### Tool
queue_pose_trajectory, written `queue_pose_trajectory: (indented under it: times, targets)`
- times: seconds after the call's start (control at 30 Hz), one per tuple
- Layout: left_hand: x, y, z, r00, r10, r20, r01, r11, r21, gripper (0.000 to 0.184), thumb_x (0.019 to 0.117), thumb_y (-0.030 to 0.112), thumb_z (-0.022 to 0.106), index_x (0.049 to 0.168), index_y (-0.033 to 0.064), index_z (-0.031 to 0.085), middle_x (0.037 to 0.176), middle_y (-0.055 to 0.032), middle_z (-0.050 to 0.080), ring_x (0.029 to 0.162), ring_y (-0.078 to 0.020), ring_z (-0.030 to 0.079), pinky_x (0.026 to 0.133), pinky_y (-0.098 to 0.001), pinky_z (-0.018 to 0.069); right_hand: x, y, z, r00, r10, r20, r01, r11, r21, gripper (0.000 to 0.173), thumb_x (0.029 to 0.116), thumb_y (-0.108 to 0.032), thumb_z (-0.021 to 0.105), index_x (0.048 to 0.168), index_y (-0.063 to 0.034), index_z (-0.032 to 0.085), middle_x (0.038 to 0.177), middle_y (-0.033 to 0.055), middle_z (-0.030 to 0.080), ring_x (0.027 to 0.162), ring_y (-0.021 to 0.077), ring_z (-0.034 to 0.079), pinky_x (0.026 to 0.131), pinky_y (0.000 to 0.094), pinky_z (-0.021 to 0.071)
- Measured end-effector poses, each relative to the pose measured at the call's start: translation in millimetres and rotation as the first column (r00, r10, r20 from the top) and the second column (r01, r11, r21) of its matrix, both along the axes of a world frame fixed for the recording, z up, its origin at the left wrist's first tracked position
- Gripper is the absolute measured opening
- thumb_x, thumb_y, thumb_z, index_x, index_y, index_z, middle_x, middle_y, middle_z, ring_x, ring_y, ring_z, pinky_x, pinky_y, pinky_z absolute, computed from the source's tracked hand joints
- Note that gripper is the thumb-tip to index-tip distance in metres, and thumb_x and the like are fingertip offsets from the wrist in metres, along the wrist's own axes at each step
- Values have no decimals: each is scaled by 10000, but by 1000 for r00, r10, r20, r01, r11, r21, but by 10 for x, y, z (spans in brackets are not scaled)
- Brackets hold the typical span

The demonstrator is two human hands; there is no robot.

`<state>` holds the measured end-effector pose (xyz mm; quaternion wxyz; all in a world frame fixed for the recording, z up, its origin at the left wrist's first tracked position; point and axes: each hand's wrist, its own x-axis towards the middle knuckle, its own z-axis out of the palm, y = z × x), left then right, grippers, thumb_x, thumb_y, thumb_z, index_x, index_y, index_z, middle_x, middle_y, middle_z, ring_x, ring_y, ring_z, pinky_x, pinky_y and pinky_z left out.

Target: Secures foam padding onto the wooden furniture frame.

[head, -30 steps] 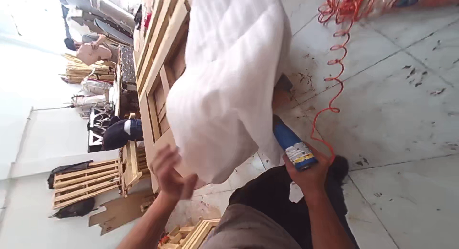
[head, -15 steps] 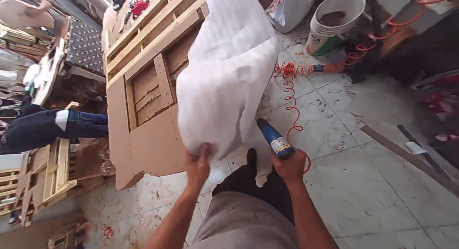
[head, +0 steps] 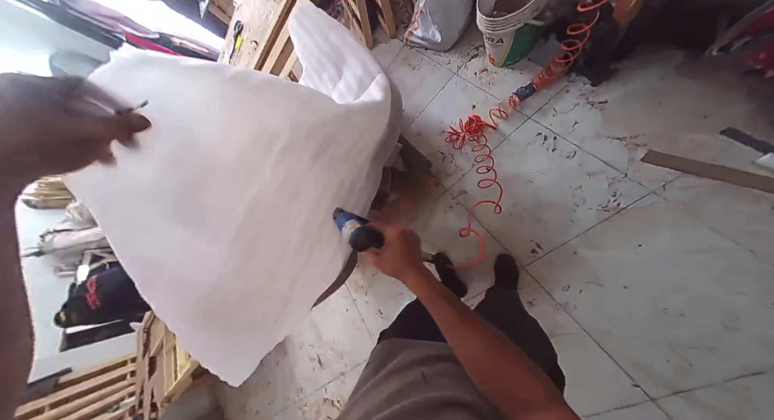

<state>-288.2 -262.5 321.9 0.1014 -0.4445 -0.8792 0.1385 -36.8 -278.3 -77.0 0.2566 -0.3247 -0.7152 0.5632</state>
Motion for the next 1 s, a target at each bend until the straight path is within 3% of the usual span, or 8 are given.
queue_pose_trajectory:
  times: [0.07, 0.13, 0.23, 0.37, 0.53, 0.7, 0.87, 1.0]
  targets:
    - [170, 254, -44, 981, -150, -125, 152, 988, 9, 651, 1041, 401, 556, 1482, -54, 405, 1358, -378, 536, 1262, -541, 540, 1063, -729, 372, -228, -137, -13, 998, 70, -1, -70, 996, -47, 395, 798, -330, 736, 1170, -205, 774, 962, 67, 777, 888, 286, 745, 728, 585, 571]
    - [657, 490, -494, 853, -456, -253, 449, 889, -90, 701, 1045, 516, 454, 1522, 6, 387, 1431, -330, 514, 1324, -521, 512, 1079, -716, 367, -362, -307, -7, 991, 130, -9, -131, 987, -95, 417, 789, -335, 738, 1191, -231, 764, 963, 67, 772, 888, 292, 740, 721, 594, 566]
    - [1342, 788, -1852, 606, -795, 7, 710, 537, -455, 567, 988, 312, 466, 1492, 56, 514, 1542, -199, 498, 1469, -414, 411, 1200, -684, 220, -410, -460, -97, 993, 88, -77, -93, 993, -70, 429, 757, -321, 756, 1175, -228, 766, 929, 72, 762, 839, 300, 737, 663, 588, 560]
    - [844, 900, -3095, 457, -786, 416, 631, -42, -774, 360, 948, 73, 594, 1299, 54, 672, 1469, -143, 584, 1520, -330, 348, 1286, -592, 69, -303, -554, -448, 971, -43, -236, 39, 999, -19, 393, 743, -327, 736, 1117, -217, 781, 879, 42, 757, 769, 250, 734, 597, 540, 556]
    - [613, 732, -3357, 498, -656, 568, 504, -314, -804, 436, 1029, 259, 448, 1332, 10, 639, 1420, -190, 609, 1501, -375, 368, 1273, -621, 36, -13, -725, -853, 919, -205, -336, 189, 979, -79, 403, 703, -351, 713, 1079, -222, 787, 850, -5, 749, 746, 175, 725, 570, 467, 565]
    - [779, 647, -3452, 657, -557, 507, 320, -403, -857, 406, 1016, 319, 482, 925, 7, 726, 944, -157, 725, 1146, -385, 630, 1243, -601, 161, 220, -848, -1143, 917, -212, -337, 190, 977, -97, 391, 720, -366, 694, 1078, -234, 777, 848, -22, 743, 734, 152, 717, 562, 444, 563]
    - [749, 559, -3262, 722, -582, 375, 281, -249, -927, 280, 872, 199, 666, 1068, 1, 700, 1260, -158, 622, 1254, -343, 543, 1093, -474, 423, 368, -926, -1292, 938, -234, -255, 217, 972, -95, 394, 732, -380, 651, 1072, -232, 783, 857, -2, 751, 735, 178, 723, 559, 460, 553]
    - [679, 280, -2981, 318, -658, 682, 652, -371, -662, 401, 936, 159, 508, 1227, -80, 646, 1412, -253, 589, 1427, -415, 463, 1172, -637, 334, 384, -944, -1264, 933, -236, -272, 213, 971, -110, 385, 769, -378, 643, 1090, -216, 780, 885, 10, 760, 764, 184, 730, 589, 458, 562]
